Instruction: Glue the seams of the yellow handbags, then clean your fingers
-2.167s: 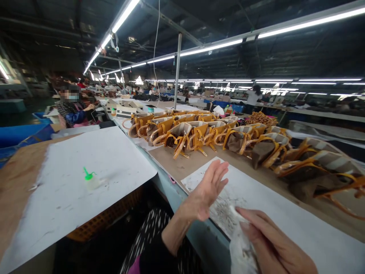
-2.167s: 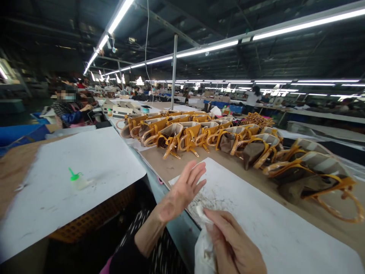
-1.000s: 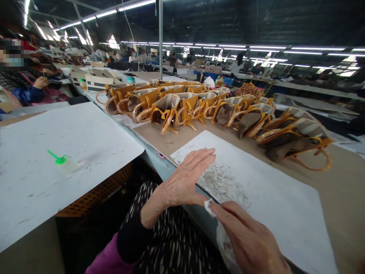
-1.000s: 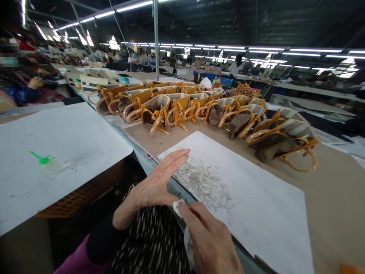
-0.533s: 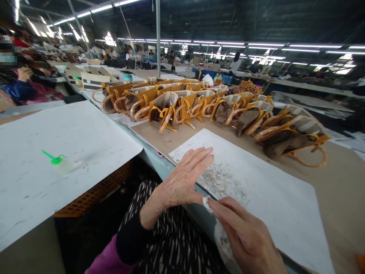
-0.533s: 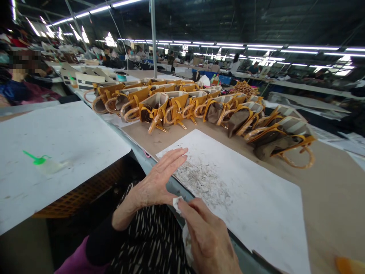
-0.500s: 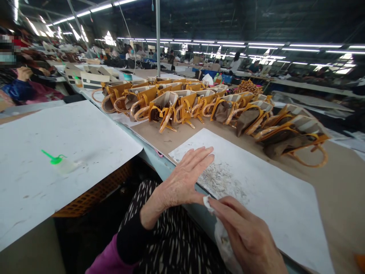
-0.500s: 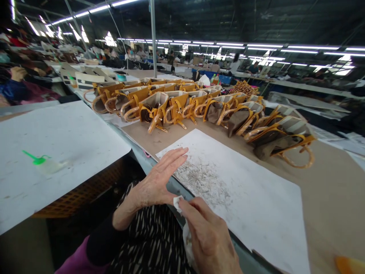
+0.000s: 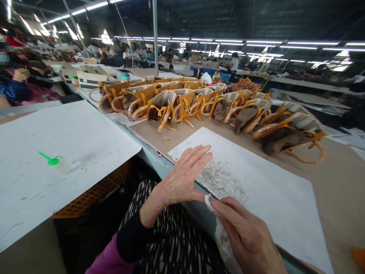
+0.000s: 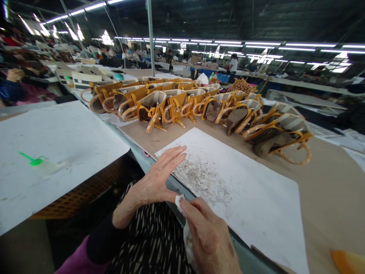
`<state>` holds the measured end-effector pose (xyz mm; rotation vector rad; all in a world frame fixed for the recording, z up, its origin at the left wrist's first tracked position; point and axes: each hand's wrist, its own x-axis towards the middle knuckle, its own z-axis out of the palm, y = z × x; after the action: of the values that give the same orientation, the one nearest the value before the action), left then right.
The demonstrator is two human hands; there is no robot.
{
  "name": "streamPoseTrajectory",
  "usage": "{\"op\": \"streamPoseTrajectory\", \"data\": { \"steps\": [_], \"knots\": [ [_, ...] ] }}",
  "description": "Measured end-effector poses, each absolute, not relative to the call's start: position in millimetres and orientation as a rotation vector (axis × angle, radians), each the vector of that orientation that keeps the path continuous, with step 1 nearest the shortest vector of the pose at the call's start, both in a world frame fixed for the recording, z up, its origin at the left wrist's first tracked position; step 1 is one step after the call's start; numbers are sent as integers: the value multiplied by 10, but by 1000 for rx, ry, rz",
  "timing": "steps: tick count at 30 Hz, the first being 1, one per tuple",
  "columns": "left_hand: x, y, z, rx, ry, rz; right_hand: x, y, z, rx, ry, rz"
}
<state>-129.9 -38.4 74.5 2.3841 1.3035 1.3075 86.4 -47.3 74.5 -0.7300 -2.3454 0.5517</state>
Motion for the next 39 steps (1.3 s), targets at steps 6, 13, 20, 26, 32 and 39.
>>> {"op": "streamPoseTrajectory", "data": {
  "steps": [6, 13, 20, 26, 32, 39],
  "knots": [
    [-1249, -354, 726, 2548, 1349, 1203, 833, -382, 803, -687, -2342, 619],
    [-1199, -345, 759, 2644, 1437, 1200, 680, -255, 995, -812, -2313, 730],
    [-1140, -326, 686, 2655, 1318, 1184, 722, -170, 972, -838, -2210, 1019],
    [-1222, -312, 626, 2404, 1238, 1388, 859, -398, 816, -707, -2182, 875],
    [-1212, -307, 613, 2231, 1128, 1492, 978, -570, 787, -852, -2084, 661],
    [-1175, -331, 601, 2183, 1043, 1481, 932, -607, 861, -769, -2151, 639]
  ]
}}
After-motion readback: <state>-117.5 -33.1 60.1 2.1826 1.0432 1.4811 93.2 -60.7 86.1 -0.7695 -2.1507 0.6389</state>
